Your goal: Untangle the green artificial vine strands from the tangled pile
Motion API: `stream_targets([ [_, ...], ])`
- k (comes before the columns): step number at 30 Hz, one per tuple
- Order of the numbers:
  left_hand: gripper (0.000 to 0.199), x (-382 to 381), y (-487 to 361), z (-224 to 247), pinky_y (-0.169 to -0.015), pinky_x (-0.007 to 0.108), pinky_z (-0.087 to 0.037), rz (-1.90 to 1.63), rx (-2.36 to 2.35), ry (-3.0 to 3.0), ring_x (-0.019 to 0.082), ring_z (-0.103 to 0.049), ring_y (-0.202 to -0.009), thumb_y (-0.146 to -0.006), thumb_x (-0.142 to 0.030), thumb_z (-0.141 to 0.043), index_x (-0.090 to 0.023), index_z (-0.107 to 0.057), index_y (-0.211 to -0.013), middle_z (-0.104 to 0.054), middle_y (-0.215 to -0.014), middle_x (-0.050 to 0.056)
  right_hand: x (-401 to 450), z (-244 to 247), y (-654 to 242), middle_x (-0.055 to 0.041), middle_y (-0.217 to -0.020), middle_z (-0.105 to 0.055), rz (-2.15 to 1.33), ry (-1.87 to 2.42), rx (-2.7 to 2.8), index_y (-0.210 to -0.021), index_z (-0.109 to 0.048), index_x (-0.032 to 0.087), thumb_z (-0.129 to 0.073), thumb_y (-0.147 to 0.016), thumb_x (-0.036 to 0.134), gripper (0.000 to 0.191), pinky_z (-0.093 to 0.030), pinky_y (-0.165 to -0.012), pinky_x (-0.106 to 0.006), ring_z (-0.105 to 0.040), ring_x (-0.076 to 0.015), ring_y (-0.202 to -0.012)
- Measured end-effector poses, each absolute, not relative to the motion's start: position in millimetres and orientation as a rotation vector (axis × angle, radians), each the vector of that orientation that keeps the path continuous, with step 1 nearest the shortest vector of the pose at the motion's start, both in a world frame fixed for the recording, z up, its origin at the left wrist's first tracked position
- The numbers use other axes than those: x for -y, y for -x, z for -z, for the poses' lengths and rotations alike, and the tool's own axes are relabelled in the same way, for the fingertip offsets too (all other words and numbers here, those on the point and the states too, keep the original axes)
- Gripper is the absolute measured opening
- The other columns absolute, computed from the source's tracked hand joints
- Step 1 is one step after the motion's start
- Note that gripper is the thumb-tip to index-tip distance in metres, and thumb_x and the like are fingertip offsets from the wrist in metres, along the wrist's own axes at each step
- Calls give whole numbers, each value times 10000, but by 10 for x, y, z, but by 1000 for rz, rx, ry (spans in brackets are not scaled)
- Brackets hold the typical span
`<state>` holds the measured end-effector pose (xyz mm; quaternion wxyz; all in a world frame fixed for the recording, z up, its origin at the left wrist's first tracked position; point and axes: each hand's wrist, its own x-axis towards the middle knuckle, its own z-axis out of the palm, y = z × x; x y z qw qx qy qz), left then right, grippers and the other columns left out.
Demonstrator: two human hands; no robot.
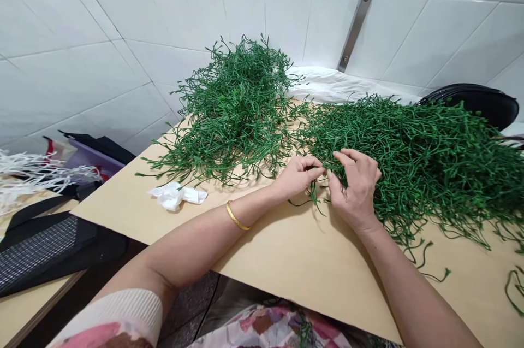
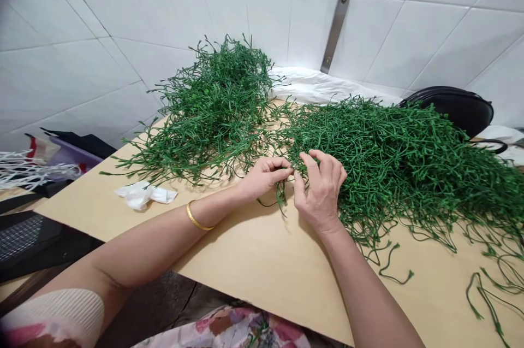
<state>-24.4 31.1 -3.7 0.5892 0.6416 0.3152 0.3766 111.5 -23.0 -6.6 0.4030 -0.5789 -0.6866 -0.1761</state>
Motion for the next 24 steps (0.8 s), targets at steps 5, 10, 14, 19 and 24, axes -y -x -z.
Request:
stream_targets([
  [5,155,-299,228,54,-542,215,-298,-937,-759,-1568,63,-353,-541,-695,-271,-561,-126,-542,-645,-431,-563,-38,226,63,-1132,-49,-965,-584,329,1470,1776,-870,-563,216,-522,-756,244,124,-302,-847,-385,-456,-229,-977],
  [10,118,-295,219,57,-595,223,-341,-977,-742,-1585,77,-417,-584,-681,-241,-565,-124,-571,-665,-484,-600,-25,213,81,-1145,-52,-904,-592,282,1470,1823,-864,-573,207,-517,-762,229,118,-310,-808,-388,-454,-227,-929],
  [14,125,-291,226,55,-564,216,-321,-971,-758,-1658,70,-389,-561,-704,-233,-543,-124,-554,-643,-466,-581,-32,198,106,-1155,-46,-849,-590,276,1478,1852,-898,-594,205,-499,-794,238,145,-317,-780,-370,-447,-214,-888],
  [19,137,-292,232,57,-523,211,-293,-931,-833,-1798,69,-346,-530,-745,-220,-495,-131,-533,-648,-422,-547,-41,194,112,-1158,-47,-818,-563,311,1487,1867,-865,-611,204,-498,-800,242,136,-321,-747,-357,-439,-206,-853],
  [24,145,-283,240,62,-587,233,-321,-941,-897,-2080,94,-408,-590,-768,-186,-461,-144,-536,-651,-480,-586,-13,221,79,-1159,-66,-906,-581,615,1444,2003,-751,-591,208,-497,-771,190,97,-270,-814,-402,-434,-232,-919],
])
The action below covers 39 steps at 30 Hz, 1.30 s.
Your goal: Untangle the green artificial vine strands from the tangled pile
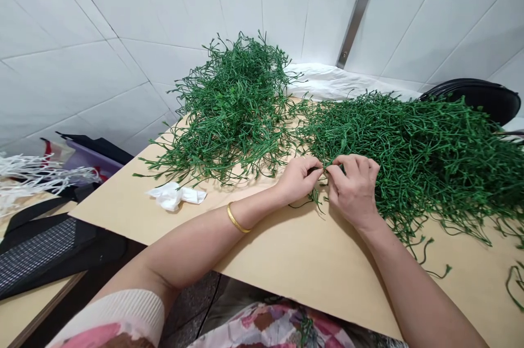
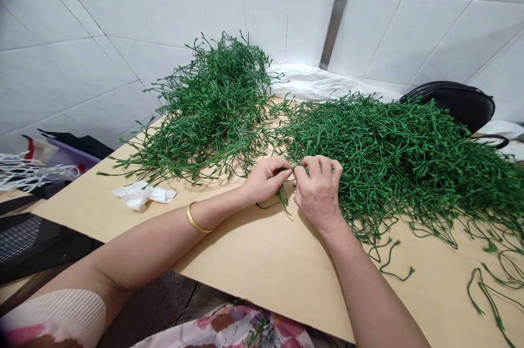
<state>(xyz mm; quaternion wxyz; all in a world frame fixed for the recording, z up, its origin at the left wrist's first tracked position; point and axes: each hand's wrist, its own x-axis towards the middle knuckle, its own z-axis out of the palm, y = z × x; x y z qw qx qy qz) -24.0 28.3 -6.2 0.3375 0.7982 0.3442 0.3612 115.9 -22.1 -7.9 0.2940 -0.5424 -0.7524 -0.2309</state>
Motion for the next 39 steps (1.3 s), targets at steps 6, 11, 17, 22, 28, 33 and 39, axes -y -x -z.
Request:
stream_targets([
  [6,164,-318,249,116,-611,241,-336,-953,-903,-2160,107,-445,-620,-787,-221,-455,-150,-556,-680,-511,-616,1,183,78,-1261,-34,-840,-628,392,1420,2090,-838,-593,204,-475,-820,231,123,-294,-776,-373,-497,-188,-813],
  [11,149,-360,261,147,-627,239,-347,-1031,-876,-2110,108,-460,-639,-781,-220,-477,-155,-581,-697,-524,-630,3,180,59,-1280,-41,-879,-631,197,1438,1889,-884,-596,200,-507,-800,259,136,-335,-762,-355,-519,-192,-855],
  [17,209,-288,260,102,-587,244,-311,-1064,-809,-2259,110,-395,-609,-785,-170,-431,-158,-512,-593,-419,-591,3,166,96,-1205,-58,-863,-621,-30,1496,1820,-815,-637,202,-487,-817,417,263,-365,-779,-372,-518,-203,-880],
  [22,235,-249,236,100,-568,235,-301,-1022,-792,-2186,97,-360,-570,-770,-155,-426,-165,-427,-535,-363,-548,-19,148,136,-1147,-54,-911,-612,-180,1411,1758,-865,-654,221,-471,-838,378,243,-386,-808,-373,-518,-190,-898],
  [28,252,-216,204,87,-546,220,-301,-1014,-797,-2033,79,-353,-532,-761,-192,-448,-160,-421,-513,-356,-513,-33,205,106,-1102,-28,-887,-621,-121,1330,1685,-854,-671,249,-507,-819,302,176,-392,-804,-366,-506,-183,-895],
  [33,211,-220,212,23,-554,228,-304,-1013,-760,-2066,81,-356,-510,-729,-161,-472,-158,-472,-518,-367,-480,-36,226,80,-1089,-2,-792,-643,-49,1332,1700,-803,-655,235,-482,-825,217,175,-345,-831,-374,-549,-152,-804],
  [39,207,-257,236,-40,-573,232,-321,-926,-637,-2094,93,-410,-558,-757,-196,-479,-156,-550,-567,-444,-539,-15,219,44,-1093,25,-616,-565,-308,1319,1583,-591,-565,188,-483,-826,283,266,-359,-794,-339,-499,-113,-628],
])
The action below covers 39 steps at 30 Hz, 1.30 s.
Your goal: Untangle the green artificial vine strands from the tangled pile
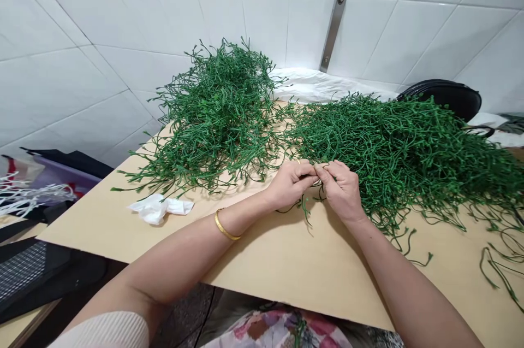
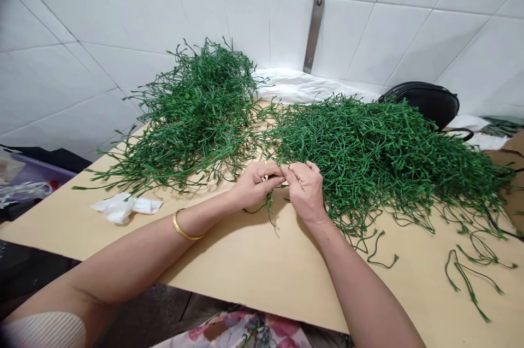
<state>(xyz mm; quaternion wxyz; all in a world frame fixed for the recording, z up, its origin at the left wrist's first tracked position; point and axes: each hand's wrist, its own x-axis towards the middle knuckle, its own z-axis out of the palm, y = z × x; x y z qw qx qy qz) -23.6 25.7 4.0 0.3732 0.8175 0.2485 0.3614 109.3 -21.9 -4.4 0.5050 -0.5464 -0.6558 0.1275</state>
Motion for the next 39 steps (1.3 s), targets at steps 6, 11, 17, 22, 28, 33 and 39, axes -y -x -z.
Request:
stream_targets([
  [6,191,-243,254,-66,-592,232,-332,-883,-510,-2036,89,-409,-565,-754,-208,-511,-151,-576,-584,-470,-553,-12,138,35,-1150,14,-586,-575,-797,1203,1120,-597,-584,168,-569,-758,379,266,-405,-618,-260,-513,-108,-577],
  [11,146,-251,269,-62,-580,226,-336,-845,-587,-1854,83,-416,-572,-720,-226,-552,-138,-567,-605,-473,-564,-19,112,-99,-1275,30,-495,-551,-699,1102,870,-574,-561,155,-595,-739,379,280,-461,-670,-287,-577,-113,-534],
  [17,169,-343,277,32,-550,221,-311,-914,-781,-1680,71,-375,-554,-717,-275,-550,-129,-534,-634,-453,-576,-26,151,-268,-1494,53,-397,-461,-99,1138,881,-504,-491,170,-516,-800,424,391,-448,-520,-259,-513,-101,-417],
  [22,145,-326,251,105,-511,215,-270,-1008,-862,-1791,65,-319,-523,-730,-281,-533,-151,-485,-689,-384,-566,-49,113,-175,-1684,54,-398,-402,30,1410,947,-480,-488,172,-542,-766,472,418,-293,-399,-238,-389,-78,-360],
  [28,105,-326,251,115,-513,217,-278,-1022,-928,-1778,69,-330,-525,-730,-254,-517,-150,-502,-719,-408,-580,-45,205,-103,-1433,8,-577,-528,274,1390,1399,-655,-567,172,-490,-832,304,234,-375,-575,-249,-477,-105,-561],
  [33,141,-341,243,91,-516,217,-275,-1078,-895,-1652,68,-333,-526,-724,-246,-516,-143,-498,-629,-393,-546,-43,200,-6,-1241,-68,-946,-635,252,1283,1904,-917,-602,178,-436,-846,206,183,-378,-776,-322,-539,-178,-889],
  [39,151,-333,237,35,-538,217,-306,-1071,-860,-1368,67,-379,-530,-669,-268,-585,-133,-537,-621,-441,-545,-38,146,96,-1236,-52,-933,-654,193,1382,2106,-943,-603,194,-413,-863,238,211,-315,-784,-360,-496,-200,-902],
])
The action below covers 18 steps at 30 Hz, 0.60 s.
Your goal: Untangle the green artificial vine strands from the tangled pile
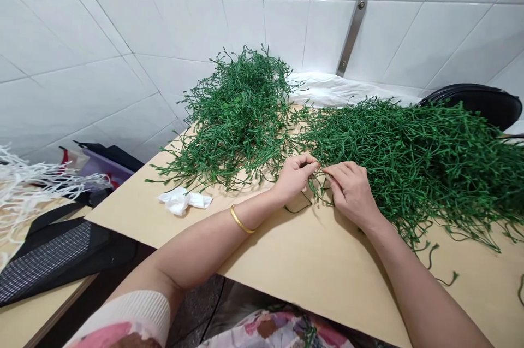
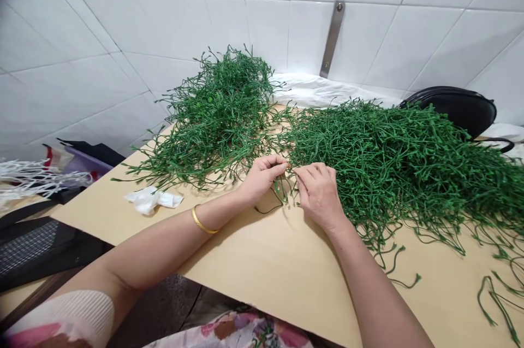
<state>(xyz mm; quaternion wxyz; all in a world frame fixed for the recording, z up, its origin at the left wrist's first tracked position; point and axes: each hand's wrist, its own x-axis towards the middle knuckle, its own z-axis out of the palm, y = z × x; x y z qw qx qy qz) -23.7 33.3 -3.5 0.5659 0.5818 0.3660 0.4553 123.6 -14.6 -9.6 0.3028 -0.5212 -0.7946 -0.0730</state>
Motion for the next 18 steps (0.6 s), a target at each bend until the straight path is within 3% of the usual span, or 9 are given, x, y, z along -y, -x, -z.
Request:
stream_targets([
  [10,119,-319,243,27,-589,223,-323,-1095,-715,-1383,72,-398,-600,-673,-242,-596,-129,-577,-703,-491,-638,-20,119,122,-1235,-54,-970,-597,-79,1399,1932,-964,-628,227,-367,-881,314,288,-359,-785,-359,-481,-194,-913],
  [18,145,-277,217,50,-565,213,-339,-1104,-692,-1358,64,-377,-575,-731,-269,-550,-155,-465,-760,-428,-640,-41,113,148,-1191,-69,-1070,-560,-92,1401,1892,-1059,-616,240,-343,-888,360,344,-372,-829,-379,-468,-204,-992],
])
